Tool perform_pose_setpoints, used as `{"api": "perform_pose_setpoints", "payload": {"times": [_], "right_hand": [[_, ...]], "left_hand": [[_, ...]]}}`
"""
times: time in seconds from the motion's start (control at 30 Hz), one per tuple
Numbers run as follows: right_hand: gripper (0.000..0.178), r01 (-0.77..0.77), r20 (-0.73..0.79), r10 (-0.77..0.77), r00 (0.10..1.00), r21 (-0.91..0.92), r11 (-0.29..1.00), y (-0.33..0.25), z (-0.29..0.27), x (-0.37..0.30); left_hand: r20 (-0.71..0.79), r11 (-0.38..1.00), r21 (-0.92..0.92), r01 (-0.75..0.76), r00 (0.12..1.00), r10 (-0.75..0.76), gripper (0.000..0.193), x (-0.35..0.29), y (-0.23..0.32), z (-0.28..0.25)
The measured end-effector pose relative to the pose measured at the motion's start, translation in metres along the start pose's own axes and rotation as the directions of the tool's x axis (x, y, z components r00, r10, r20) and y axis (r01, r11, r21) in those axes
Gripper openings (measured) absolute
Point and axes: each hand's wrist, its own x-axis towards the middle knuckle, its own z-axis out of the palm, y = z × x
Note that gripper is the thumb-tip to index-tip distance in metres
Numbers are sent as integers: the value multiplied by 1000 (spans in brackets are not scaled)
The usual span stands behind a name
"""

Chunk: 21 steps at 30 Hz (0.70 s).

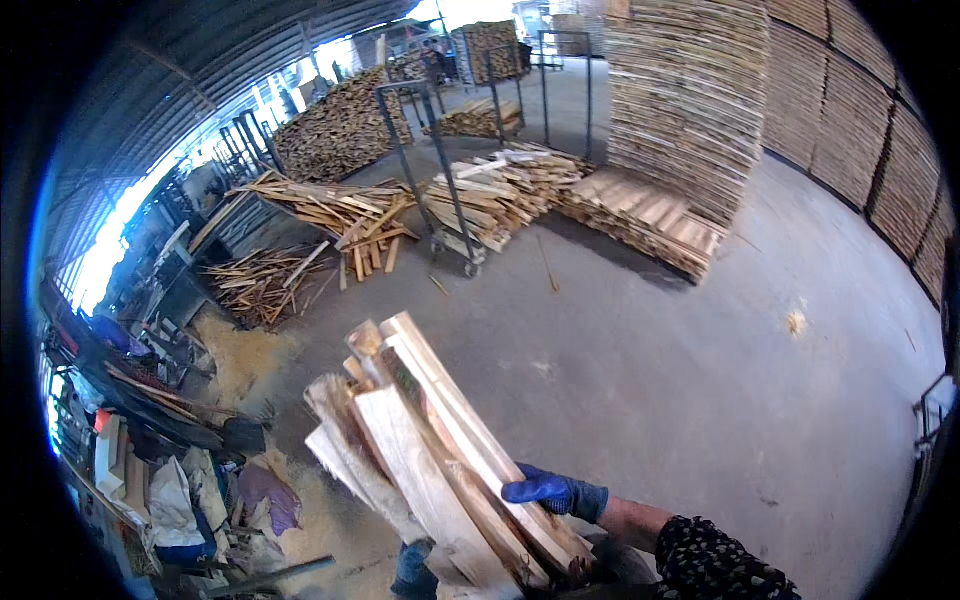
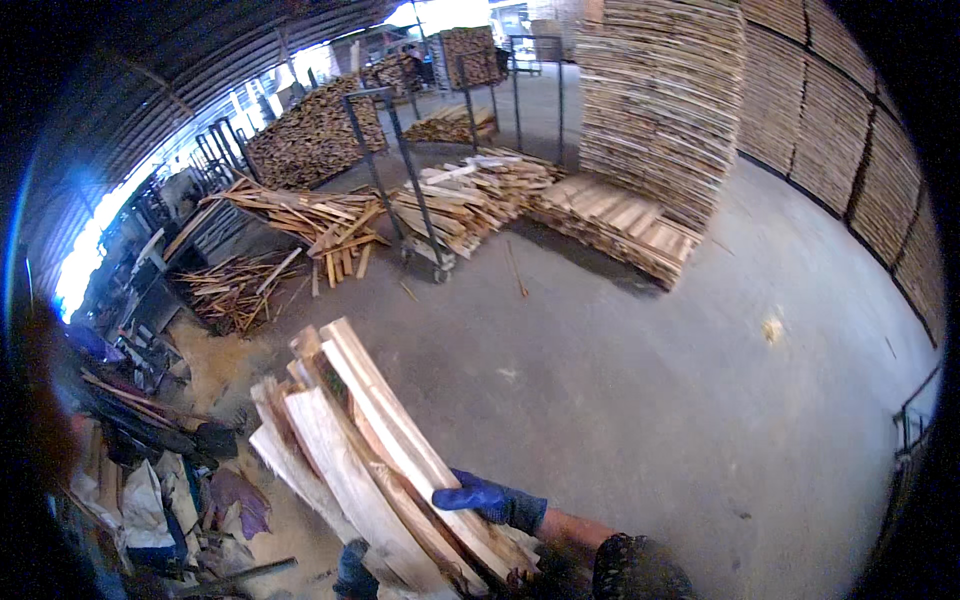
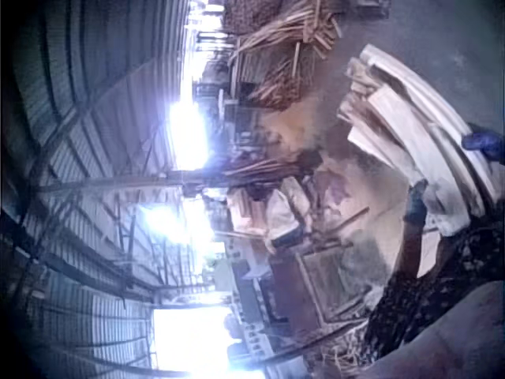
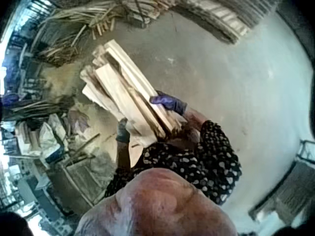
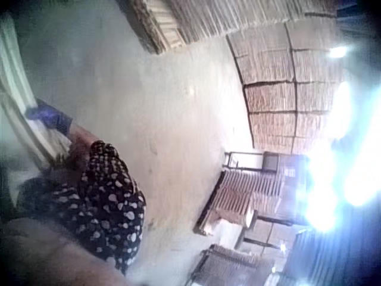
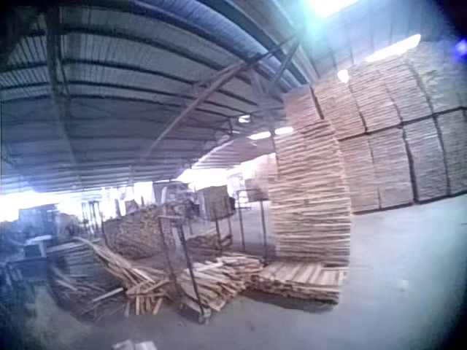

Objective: The person sorts wooden planks in a workshop, picking up pieces from a large pile on the floor and stacking them onto a metal rack. The person wears blue gloves and handles the wood by hand, moving from the floor pile to the rack repeatedly.

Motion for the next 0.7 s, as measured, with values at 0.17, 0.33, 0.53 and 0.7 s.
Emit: {"api": "perform_pose_setpoints", "payload": {"times": [0.17,0.33,0.53,0.7], "right_hand": [[82,-124,54,126,991,-42,991,-43,-39,104],[87,-190,18,195,981,-163,968,-103,-98,221],[75,-204,18,203,979,86,975,-195,-106,332],[75,-269,83,269,960,-13,963,-273,-126,458]], "left_hand": [[-102,986,-164,16,994,-33,36,80,16,-19],[-112,992,-125,17,993,-31,26,198,49,-36],[-49,952,-299,-66,997,54,66,294,227,23],[-149,943,-275,-190,977,153,49,379,310,2]]}}
